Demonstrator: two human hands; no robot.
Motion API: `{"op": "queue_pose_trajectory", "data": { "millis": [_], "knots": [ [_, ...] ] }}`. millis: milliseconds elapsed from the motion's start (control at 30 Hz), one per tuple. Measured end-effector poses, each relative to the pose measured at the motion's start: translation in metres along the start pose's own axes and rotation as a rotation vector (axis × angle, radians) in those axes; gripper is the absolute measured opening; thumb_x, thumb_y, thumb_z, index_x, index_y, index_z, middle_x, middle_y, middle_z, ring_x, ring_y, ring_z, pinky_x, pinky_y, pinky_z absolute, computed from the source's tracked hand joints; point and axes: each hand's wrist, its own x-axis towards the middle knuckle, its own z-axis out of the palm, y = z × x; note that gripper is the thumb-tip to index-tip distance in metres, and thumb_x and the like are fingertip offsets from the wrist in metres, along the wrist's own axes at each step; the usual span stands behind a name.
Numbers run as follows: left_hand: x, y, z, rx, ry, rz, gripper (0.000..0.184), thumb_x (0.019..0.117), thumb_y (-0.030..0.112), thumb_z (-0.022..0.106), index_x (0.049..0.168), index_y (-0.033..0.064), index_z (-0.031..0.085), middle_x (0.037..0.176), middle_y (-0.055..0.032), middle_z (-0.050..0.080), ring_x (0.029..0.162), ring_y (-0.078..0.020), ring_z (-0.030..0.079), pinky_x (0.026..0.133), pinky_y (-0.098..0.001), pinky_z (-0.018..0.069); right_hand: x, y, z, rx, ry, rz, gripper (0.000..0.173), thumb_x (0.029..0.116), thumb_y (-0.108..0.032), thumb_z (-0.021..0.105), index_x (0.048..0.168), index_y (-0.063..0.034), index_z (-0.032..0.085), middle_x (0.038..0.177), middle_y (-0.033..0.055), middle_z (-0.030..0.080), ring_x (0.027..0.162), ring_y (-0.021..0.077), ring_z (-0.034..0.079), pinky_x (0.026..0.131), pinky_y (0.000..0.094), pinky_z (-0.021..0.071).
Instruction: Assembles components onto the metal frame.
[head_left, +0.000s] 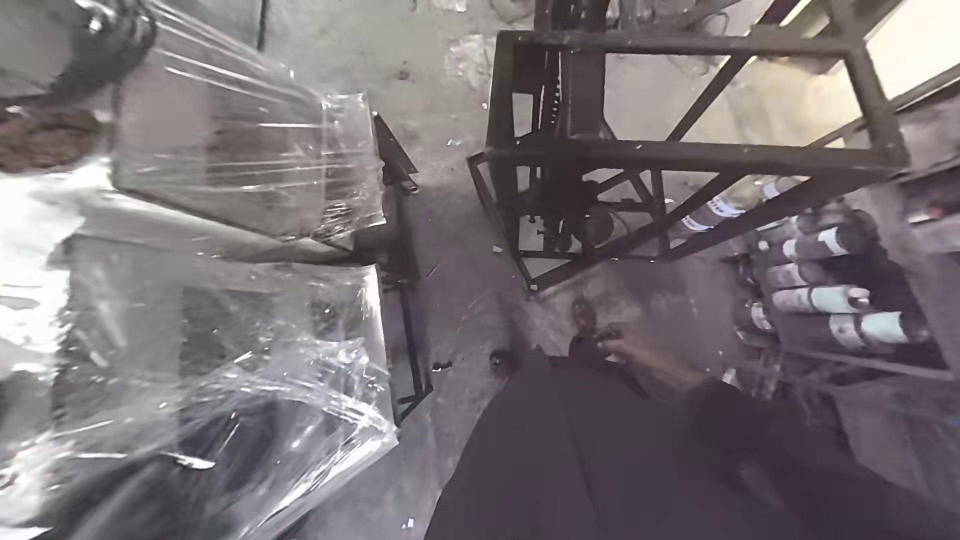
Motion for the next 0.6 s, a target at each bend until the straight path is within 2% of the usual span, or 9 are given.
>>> {"op": "queue_pose_trajectory", "data": {
  "millis": [33,100,133,200,300,367,433,567,600],
  "knots": [
    [-0.026,0.004,0.043,-0.065,-0.176,-0.016,0.024,0.0909,0.001,0.067,0.114,0.0016,0.06,0.094,0.0011,0.07,0.078,-0.0113,0.069,0.073,-0.0305,0.0612,-0.002,-0.001,-0.015,0.054,0.006,0.028,0.026,0.0938,-0.013,0.073,0.118,-0.0041,0.068,0.098,0.0073,0.07,0.075,0.0117,0.064,0.067,0.0297,0.0558],
    [-0.064,0.0,0.125,-0.234,-0.498,-0.029,0.019,0.0895,0.007,0.068,0.108,0.0119,0.067,0.092,0.0037,0.074,0.067,-0.0059,0.067,0.058,-0.0227,0.0584,-0.012,-0.015,-0.048,0.055,-0.006,-0.006,0.025,0.0931,-0.01,0.074,0.117,-0.0041,0.069,0.1,0.0072,0.071,0.077,0.0116,0.066,0.069,0.0291,0.0573],
    [-0.082,0.003,0.167,-0.318,-0.578,-0.041,0.018,0.0869,0.012,0.072,0.105,0.0143,0.07,0.09,0.0026,0.074,0.062,-0.0054,0.064,0.053,-0.0216,0.0553,-0.017,-0.026,-0.066,-0.004,-0.012,-0.089,0.023,0.0914,-0.011,0.075,0.113,-0.0053,0.071,0.097,0.0053,0.072,0.075,0.0097,0.066,0.068,0.0277,0.0574],
    [-0.117,0.023,0.238,-0.454,-0.686,-0.048,0.018,0.0847,0.02,0.079,0.102,0.0171,0.073,0.087,0.0013,0.073,0.057,-0.0039,0.06,0.049,-0.0199,0.0516,-0.04,-0.064,-0.102,-0.126,-0.056,-0.234,0.022,0.0914,-0.013,0.076,0.112,-0.0074,0.073,0.1,0.0006,0.073,0.08,0.0045,0.066,0.075,0.0248,0.0565],
    [-0.16,0.067,0.322,-0.618,-0.748,-0.029,0.019,0.0862,0.021,0.079,0.101,0.0149,0.07,0.085,-0.0008,0.072,0.053,-0.0028,0.056,0.046,-0.0188,0.0469,-0.065,-0.125,-0.16,-0.076,-0.145,-0.563,0.02,0.0909,-0.004,0.072,0.111,-0.0063,0.073,0.103,-0.0061,0.073,0.087,-0.004,0.065,0.078,0.0151,0.0555],
    [-0.19,0.096,0.362,-0.674,-0.761,-0.041,0.017,0.0886,0.017,0.076,0.103,0.0115,0.068,0.088,-0.0034,0.072,0.056,-0.0047,0.058,0.049,-0.0208,0.0493,-0.073,-0.149,-0.194,-0.061,-0.188,-0.678,0.022,0.0916,-0.005,0.069,0.113,-0.0073,0.074,0.101,-0.007,0.073,0.08,-0.0053,0.063,0.071,0.0134,0.0536],
    [-0.218,0.12,0.394,-0.754,-0.8,-0.066,0.02,0.0892,0.017,0.076,0.107,0.0096,0.071,0.093,-0.0061,0.073,0.057,-0.0039,0.056,0.049,-0.0204,0.0477,-0.075,-0.169,-0.219,-0.008,-0.242,-0.714,0.019,0.092,-0.005,0.068,0.109,-0.0074,0.075,0.099,-0.0071,0.074,0.074,-0.0042,0.061,0.066,0.0137,0.0523],
    [-0.26,0.141,0.426,-0.87,-0.836,-0.107,0.019,0.0886,0.014,0.078,0.105,0.0049,0.075,0.09,-0.0081,0.074,0.054,-0.0026,0.054,0.048,-0.0196,0.0462,-0.081,-0.189,-0.237,0.21,-0.445,-0.581,0.015,0.093,-0.004,0.069,0.107,-0.0056,0.072,0.095,-0.0032,0.072,0.075,0.0009,0.064,0.066,0.0166,0.0539],
    [-0.265,0.144,0.428,-0.868,-0.828,-0.103,0.019,0.0888,0.013,0.078,0.105,0.0042,0.075,0.088,-0.0078,0.073,0.053,-0.0022,0.053,0.047,-0.0193,0.045,-0.081,-0.192,-0.238,0.242,-0.477,-0.523,0.014,0.0938,-0.005,0.069,0.107,-0.0061,0.071,0.092,-0.003,0.071,0.071,0.0005,0.061,0.062,0.016,0.0517]
  ]
}}
